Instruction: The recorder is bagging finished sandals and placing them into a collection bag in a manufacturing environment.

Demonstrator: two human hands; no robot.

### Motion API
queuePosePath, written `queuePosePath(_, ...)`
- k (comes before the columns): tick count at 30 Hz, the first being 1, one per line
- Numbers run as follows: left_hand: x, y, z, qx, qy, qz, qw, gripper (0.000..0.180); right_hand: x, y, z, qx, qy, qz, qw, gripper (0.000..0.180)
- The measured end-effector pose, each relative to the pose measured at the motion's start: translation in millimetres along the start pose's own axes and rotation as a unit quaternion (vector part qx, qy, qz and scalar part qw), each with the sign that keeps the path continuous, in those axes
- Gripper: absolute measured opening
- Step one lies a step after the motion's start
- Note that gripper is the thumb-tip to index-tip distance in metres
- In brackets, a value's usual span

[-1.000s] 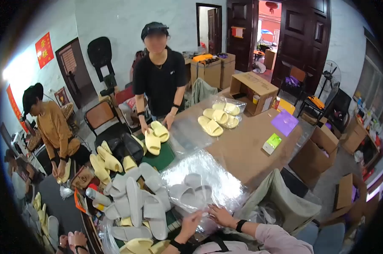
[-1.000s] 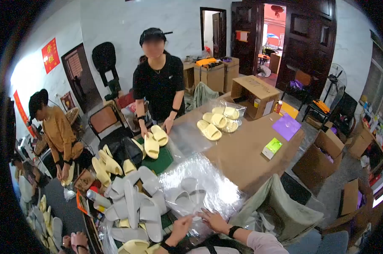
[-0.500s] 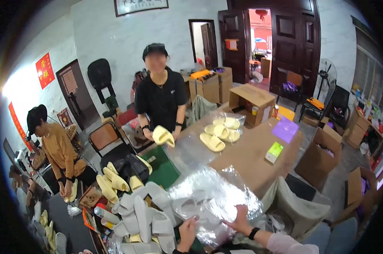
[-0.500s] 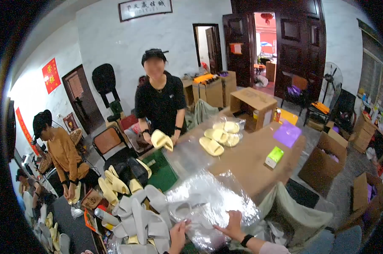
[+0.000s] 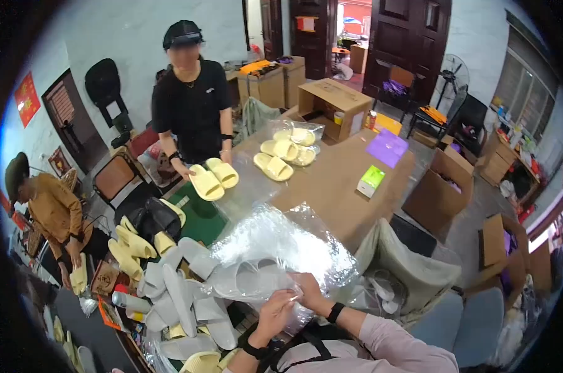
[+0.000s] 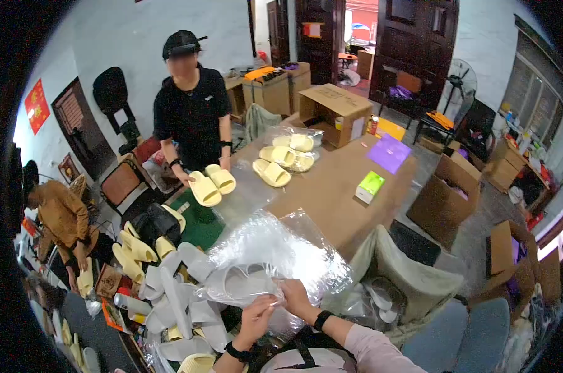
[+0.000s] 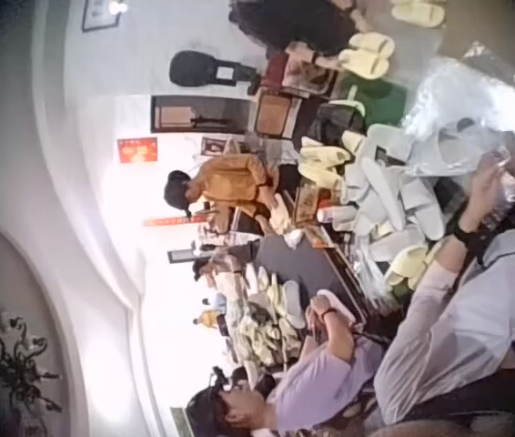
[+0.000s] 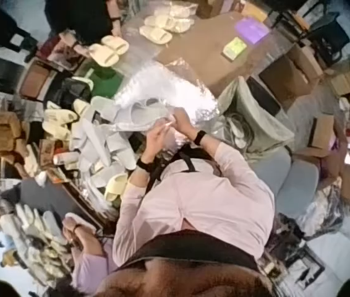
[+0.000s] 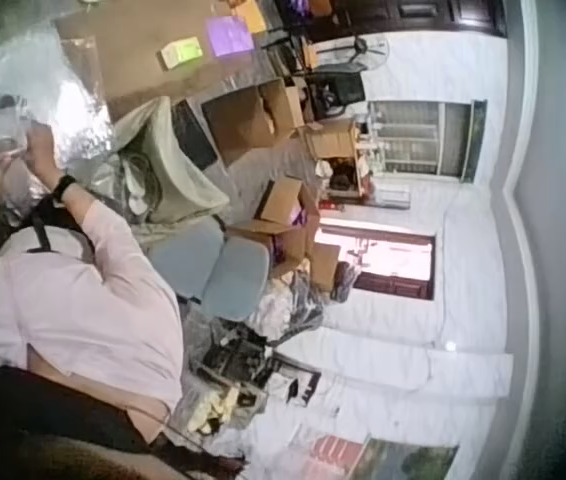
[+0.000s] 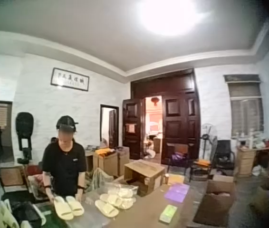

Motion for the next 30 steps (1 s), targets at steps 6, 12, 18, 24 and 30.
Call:
queuePosePath(6,-13,-1,-5,-0.085,-0.126,-0.101,0.983,0.043,-91,50,77,-0.088,-0.121,-0.277,0.949,0.035)
queuePosePath(12,150,-21,-59,0.207,-0.384,0.078,0.896,0.061,-159,143,229,-0.209,0.167,-0.359,0.894,0.031)
queuePosePath(18,250,26,-45,0.303,-0.477,0.169,0.808,0.065,-191,224,294,-0.158,0.028,-0.458,0.875,0.019)
queuePosePath(24,241,35,-36,0.318,-0.541,0.144,0.765,0.064,-188,264,253,0.017,0.319,-0.516,0.795,0.017)
queuePosePath(30,236,37,-26,0.272,-0.53,0.181,0.783,0.066,-222,301,163,-0.091,0.275,-0.492,0.821,0.015)
Point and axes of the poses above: each hand's wrist, its own y-axis away from the middle knuckle, its own z-axis out of the back of the hand, x = y × z, the point moved 9 cm from there along -y, towards the middle knuckle, and after that the axes turned 14 degrees about y, right-handed, at the moved point
